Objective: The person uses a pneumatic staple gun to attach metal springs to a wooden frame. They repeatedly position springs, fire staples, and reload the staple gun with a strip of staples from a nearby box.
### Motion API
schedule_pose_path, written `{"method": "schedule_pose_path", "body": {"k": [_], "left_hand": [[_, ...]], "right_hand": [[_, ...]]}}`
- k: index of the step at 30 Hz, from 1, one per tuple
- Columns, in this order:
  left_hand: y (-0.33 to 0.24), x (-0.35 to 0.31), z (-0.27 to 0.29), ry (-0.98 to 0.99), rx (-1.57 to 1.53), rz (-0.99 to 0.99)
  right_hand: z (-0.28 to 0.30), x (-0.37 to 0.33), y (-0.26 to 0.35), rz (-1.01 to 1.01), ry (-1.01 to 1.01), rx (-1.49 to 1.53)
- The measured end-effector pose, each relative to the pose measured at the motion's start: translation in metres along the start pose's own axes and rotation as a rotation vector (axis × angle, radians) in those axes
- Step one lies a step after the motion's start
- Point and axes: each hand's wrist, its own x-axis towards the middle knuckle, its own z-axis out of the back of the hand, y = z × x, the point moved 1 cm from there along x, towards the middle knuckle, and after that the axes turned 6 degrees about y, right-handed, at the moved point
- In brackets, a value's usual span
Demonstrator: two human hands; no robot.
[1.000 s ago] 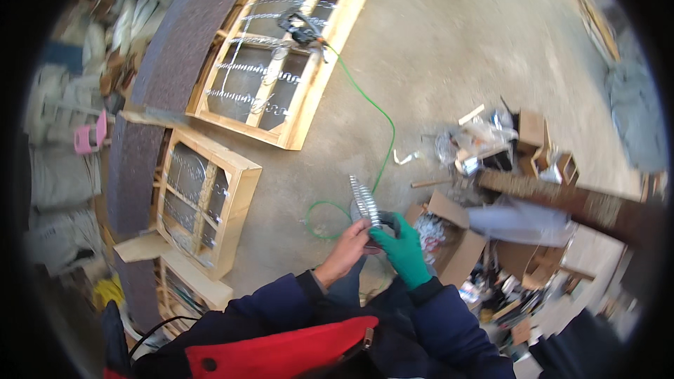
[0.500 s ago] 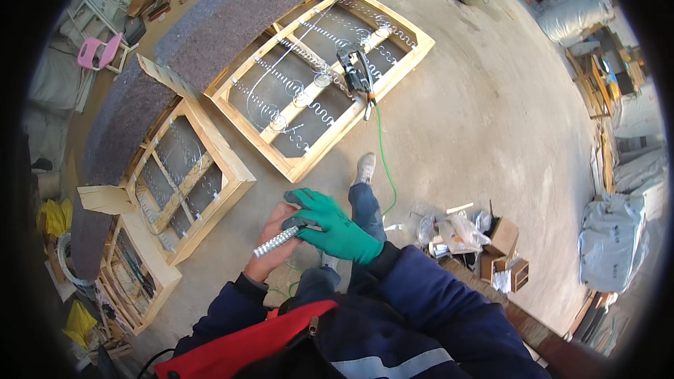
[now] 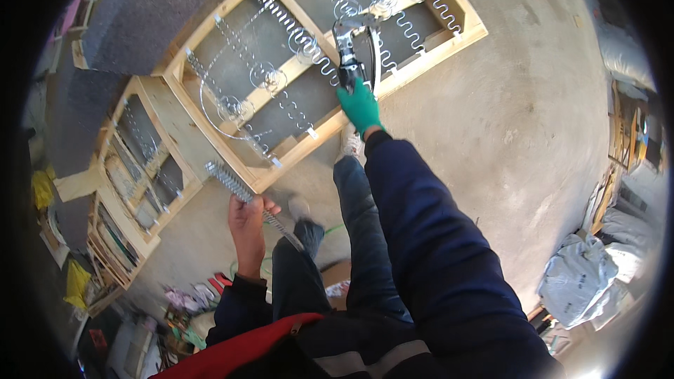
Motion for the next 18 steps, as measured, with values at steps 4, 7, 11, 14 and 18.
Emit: {"method": "schedule_pose_path", "body": {"k": [4,7,11,14,18], "left_hand": [[0.023,0.044,-0.042,-0.101,-0.125,0.127],[0.026,0.08,-0.06,-0.084,-0.111,0.168],[0.03,0.095,-0.064,-0.017,-0.163,0.137],[0.046,0.078,-0.052,-0.04,-0.184,0.197],[0.078,0.061,-0.028,-0.08,-0.273,0.274]], "right_hand": [[-0.011,0.001,0.011,0.098,0.142,0.215],[-0.022,-0.054,0.017,0.057,0.296,0.082],[-0.028,-0.032,-0.006,0.089,-0.06,-0.279],[-0.027,0.066,-0.029,0.113,-0.172,-0.38],[-0.038,0.158,-0.039,-0.161,-0.165,-0.793]]}}
